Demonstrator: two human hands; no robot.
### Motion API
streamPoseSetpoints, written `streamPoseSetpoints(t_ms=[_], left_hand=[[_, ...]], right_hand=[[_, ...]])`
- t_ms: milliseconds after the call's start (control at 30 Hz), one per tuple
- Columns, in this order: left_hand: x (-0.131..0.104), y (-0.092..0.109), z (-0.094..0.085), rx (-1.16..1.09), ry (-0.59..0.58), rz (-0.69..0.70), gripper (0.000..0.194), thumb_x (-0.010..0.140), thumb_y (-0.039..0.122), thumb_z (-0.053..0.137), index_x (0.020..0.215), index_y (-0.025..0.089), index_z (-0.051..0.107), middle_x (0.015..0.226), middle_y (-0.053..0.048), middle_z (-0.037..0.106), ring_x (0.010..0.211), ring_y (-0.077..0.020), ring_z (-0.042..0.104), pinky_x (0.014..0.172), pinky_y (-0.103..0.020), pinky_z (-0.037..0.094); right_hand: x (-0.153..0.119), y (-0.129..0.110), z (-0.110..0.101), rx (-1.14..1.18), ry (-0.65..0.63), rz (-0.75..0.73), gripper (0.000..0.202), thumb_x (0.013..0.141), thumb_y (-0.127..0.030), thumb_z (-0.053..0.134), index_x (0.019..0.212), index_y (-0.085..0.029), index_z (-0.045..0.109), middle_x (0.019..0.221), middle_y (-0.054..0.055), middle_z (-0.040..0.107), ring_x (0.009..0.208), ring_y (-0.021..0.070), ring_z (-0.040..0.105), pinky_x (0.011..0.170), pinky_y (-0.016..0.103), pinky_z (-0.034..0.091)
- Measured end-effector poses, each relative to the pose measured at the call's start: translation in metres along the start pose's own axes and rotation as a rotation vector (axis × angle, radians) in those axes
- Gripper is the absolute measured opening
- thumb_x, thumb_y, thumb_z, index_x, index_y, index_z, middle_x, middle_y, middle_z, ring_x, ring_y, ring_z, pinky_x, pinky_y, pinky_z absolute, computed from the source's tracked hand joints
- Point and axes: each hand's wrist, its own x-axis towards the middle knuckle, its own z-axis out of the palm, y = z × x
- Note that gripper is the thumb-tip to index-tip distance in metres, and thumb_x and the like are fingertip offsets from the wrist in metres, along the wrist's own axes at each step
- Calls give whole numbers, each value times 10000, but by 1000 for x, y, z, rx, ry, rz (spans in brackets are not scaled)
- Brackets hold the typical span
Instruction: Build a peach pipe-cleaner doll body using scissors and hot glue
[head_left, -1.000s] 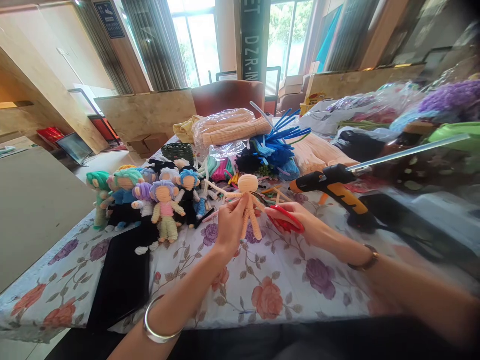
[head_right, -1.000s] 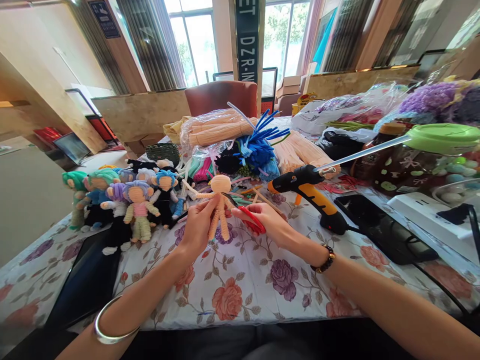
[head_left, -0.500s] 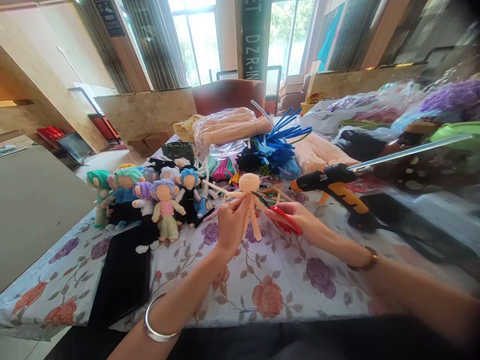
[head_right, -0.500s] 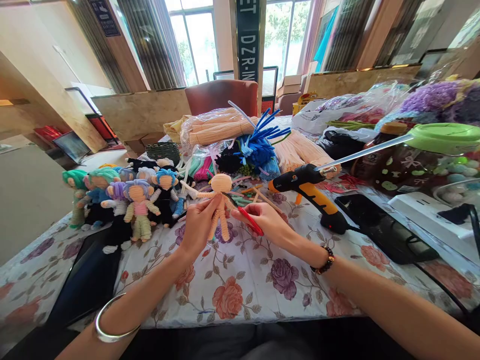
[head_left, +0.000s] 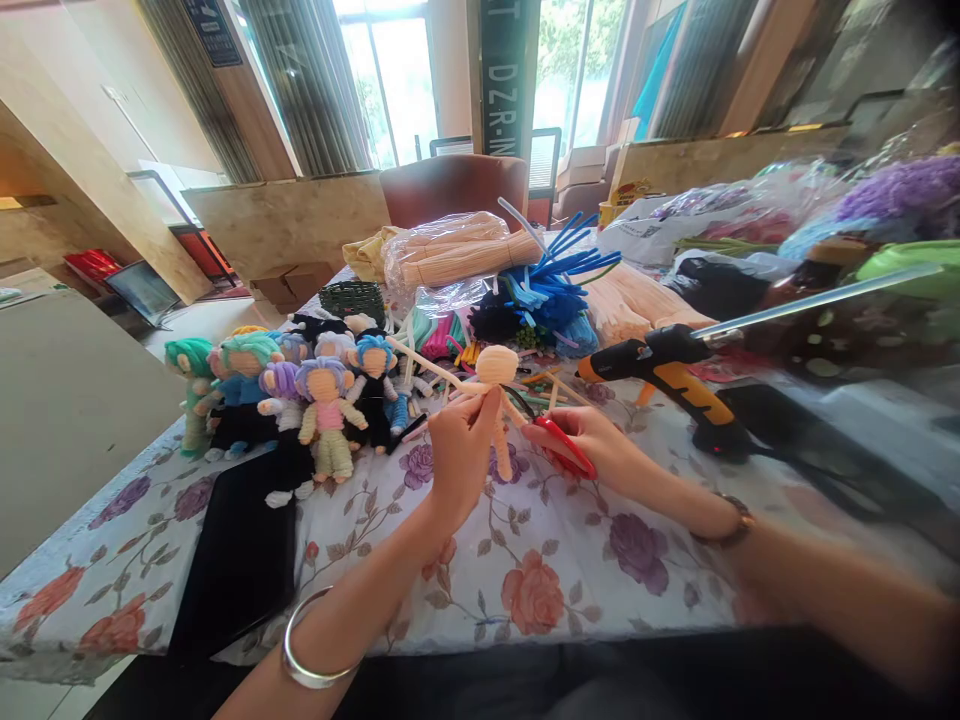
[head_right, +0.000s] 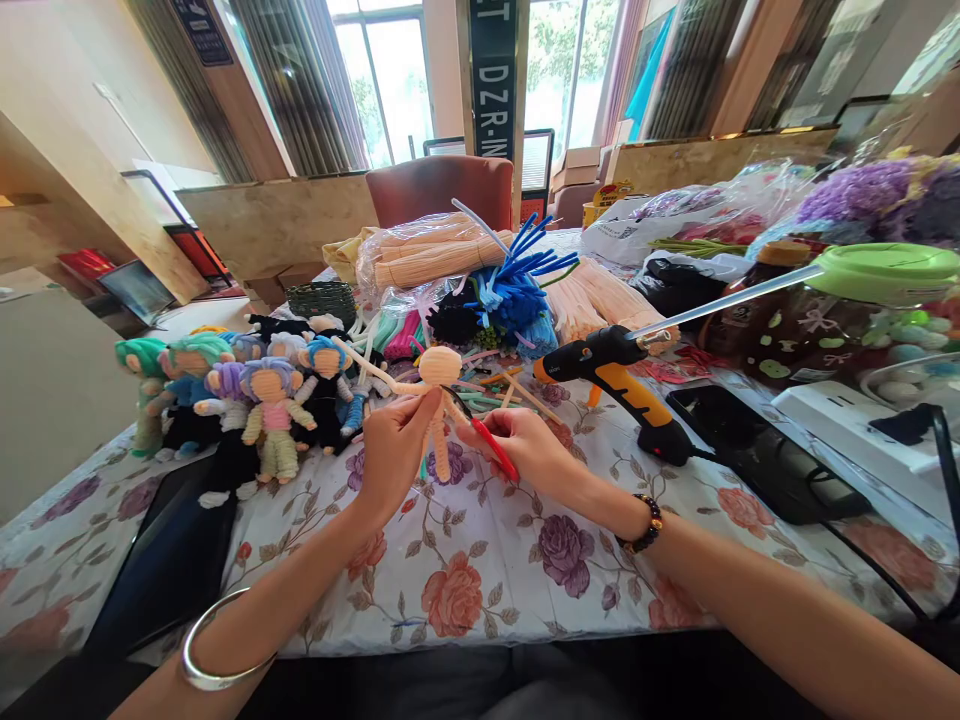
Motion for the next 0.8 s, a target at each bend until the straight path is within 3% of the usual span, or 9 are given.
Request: streamPoseSetpoints(t_ms=[167,367,567,800], left_hand=[[1,0,0,63,-6,32,417,814,360,547,449,170,482,472,17,438,544,-123,371,592,-267,272],[1,0,0,25,-28,-86,407,823,377,526,483,155,502,502,28,451,547,-105,369,598,-258,277],[1,-2,1,-25,-37,-153,420,830,407,509,495,155,495,499,29,427,541,-101,342,568,-260,264],[-2,3,0,0,-41,-57,436,841,391,510,474,158,471,527,17,453,582,-109,370,604,-255,290]], right_hand=[[1,0,-2,29,-59,20,454,705,-577,645,566,-176,483,469,-39,492,389,76,416,385,227,268],[8,4,-7,-13,-143,19,536,749,-644,553,526,-158,509,487,-13,500,421,76,397,440,252,256],[3,-16,-16,-27,-303,61,515,730,-649,574,636,-142,556,585,-8,504,526,91,425,513,257,288],[2,-17,-29,-47,-404,94,474,722,-604,613,787,-135,587,679,-6,525,608,88,398,555,236,291]])
